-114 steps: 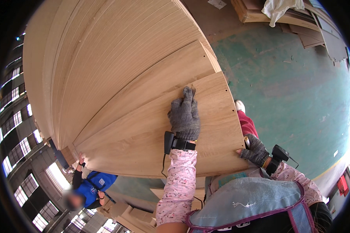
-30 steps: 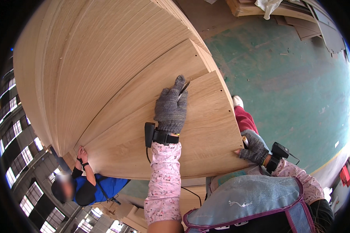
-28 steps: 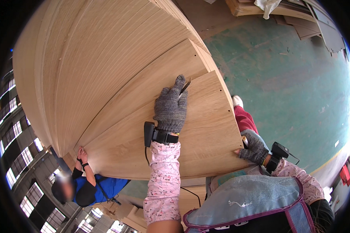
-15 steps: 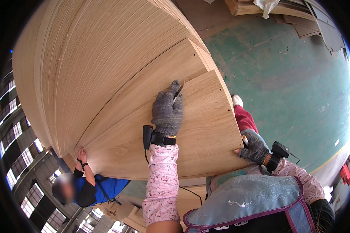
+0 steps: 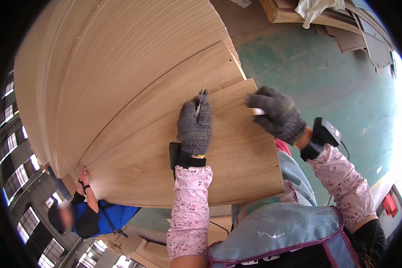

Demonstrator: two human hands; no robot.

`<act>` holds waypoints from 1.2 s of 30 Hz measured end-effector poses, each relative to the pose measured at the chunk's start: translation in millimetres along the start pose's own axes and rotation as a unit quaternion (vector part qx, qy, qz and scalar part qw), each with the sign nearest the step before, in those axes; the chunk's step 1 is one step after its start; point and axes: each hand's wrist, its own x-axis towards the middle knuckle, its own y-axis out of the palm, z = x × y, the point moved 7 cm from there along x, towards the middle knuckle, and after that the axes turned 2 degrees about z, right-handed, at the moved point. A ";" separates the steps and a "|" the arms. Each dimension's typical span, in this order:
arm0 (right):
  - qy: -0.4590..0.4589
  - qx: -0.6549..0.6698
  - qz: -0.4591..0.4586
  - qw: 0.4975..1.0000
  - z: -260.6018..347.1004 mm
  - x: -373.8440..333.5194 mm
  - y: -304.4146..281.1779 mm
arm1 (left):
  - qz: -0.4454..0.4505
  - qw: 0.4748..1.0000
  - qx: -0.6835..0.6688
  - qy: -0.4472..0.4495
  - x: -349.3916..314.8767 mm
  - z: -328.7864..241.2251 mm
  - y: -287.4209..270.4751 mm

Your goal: Inspecting and marking wood panels using a white crayon or marker in a furniture manufacturing facility.

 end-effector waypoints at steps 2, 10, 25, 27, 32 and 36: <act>-0.085 -0.134 0.035 0.987 22.4 26.5 19.6 | 0.006 0.997 -0.053 -0.056 0.0 10.5 1.0; -0.008 -0.294 0.143 0.945 24.0 61.2 62.5 | 0.000 0.977 -0.164 -0.139 -0.6 25.6 1.9; -0.015 -0.323 0.172 0.931 22.9 61.2 67.1 | -0.001 0.984 -0.116 -0.131 -3.8 20.1 -4.2; -0.020 -0.314 0.167 0.935 22.6 60.1 65.1 | -0.011 0.988 -0.113 -0.107 -3.0 17.0 -6.3; -0.041 -0.332 0.169 0.927 24.8 54.6 59.1 | -0.014 0.985 -0.139 -0.103 -3.8 18.7 -4.2; -0.053 -0.353 0.159 0.921 32.0 55.6 58.4 | -0.024 0.987 -0.134 -0.090 -5.2 18.9 -3.7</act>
